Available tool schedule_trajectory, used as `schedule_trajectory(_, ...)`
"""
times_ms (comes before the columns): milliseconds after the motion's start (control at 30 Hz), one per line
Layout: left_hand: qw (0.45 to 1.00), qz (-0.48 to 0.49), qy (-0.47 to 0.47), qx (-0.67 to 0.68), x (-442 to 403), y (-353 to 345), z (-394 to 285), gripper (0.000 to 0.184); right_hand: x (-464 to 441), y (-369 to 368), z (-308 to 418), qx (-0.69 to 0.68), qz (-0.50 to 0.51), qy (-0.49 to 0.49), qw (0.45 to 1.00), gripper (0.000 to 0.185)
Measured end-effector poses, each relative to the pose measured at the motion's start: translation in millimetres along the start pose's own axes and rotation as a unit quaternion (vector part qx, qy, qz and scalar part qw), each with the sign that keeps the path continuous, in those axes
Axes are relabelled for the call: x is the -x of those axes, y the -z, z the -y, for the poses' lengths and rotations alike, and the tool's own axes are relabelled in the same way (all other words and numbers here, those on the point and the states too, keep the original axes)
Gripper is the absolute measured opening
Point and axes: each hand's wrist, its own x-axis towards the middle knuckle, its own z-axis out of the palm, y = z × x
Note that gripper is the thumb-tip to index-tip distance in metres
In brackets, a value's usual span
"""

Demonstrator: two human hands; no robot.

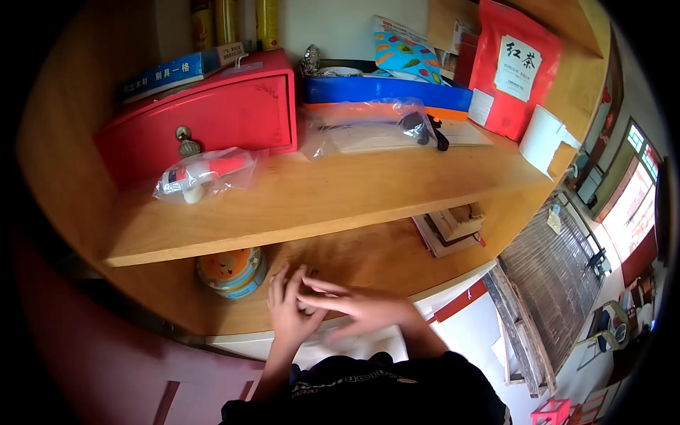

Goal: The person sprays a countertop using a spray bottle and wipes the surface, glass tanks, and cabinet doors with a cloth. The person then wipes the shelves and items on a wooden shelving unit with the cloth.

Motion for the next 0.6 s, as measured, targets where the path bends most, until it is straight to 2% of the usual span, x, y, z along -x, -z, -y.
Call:
schedule_trajectory(67,0.981,0.068,-0.013,-0.181,8,-26,20,0.043,17,49,34,0.000,0.127,0.039,0.991,0.063)
schedule_trajectory(133,0.984,0.065,0.018,-0.163,0,-40,19,0.034,26,94,72,0.020,0.151,0.088,0.984,0.051)
schedule_trajectory(200,0.975,0.147,0.015,-0.167,-14,-56,18,0.029,24,139,96,0.048,0.072,0.157,0.984,0.031)
schedule_trajectory(233,0.949,0.230,0.056,-0.210,-23,-67,7,0.026,10,161,98,0.140,-0.007,0.148,0.979,0.023)
schedule_trajectory(267,0.957,0.231,-0.027,-0.176,-26,-79,5,0.024,-3,183,100,0.234,-0.084,0.123,0.961,0.016)
schedule_trajectory(300,0.965,0.156,-0.083,-0.193,-29,-93,-10,0.019,-17,204,102,0.315,-0.153,0.086,0.933,0.009)
schedule_trajectory(333,0.956,0.196,-0.076,-0.203,-33,-109,-18,0.018,-46,229,102,0.354,-0.218,0.116,0.902,0.009)
schedule_trajectory(367,0.956,0.200,-0.092,-0.194,-37,-120,-23,0.017,-68,254,98,0.322,-0.268,-0.021,0.908,0.018)
schedule_trajectory(433,0.957,0.234,-0.063,-0.159,-43,-120,-19,0.017,-101,286,82,0.504,-0.341,0.008,0.794,0.008)
schedule_trajectory(467,0.955,0.267,-0.037,-0.126,-45,-118,-17,0.017,-113,296,73,0.557,-0.333,-0.078,0.757,0.011)
schedule_trajectory(500,0.981,0.168,-0.060,-0.072,-44,-101,-15,0.019,-123,303,63,0.604,-0.321,-0.163,0.711,0.015)
schedule_trajectory(533,0.982,0.166,-0.056,-0.071,-37,-92,-3,0.019,-128,311,44,0.605,-0.318,-0.160,0.712,0.015)
schedule_trajectory(600,0.996,0.081,-0.004,-0.044,-21,-71,29,0.019,-134,325,8,0.682,-0.282,-0.098,0.667,0.028)
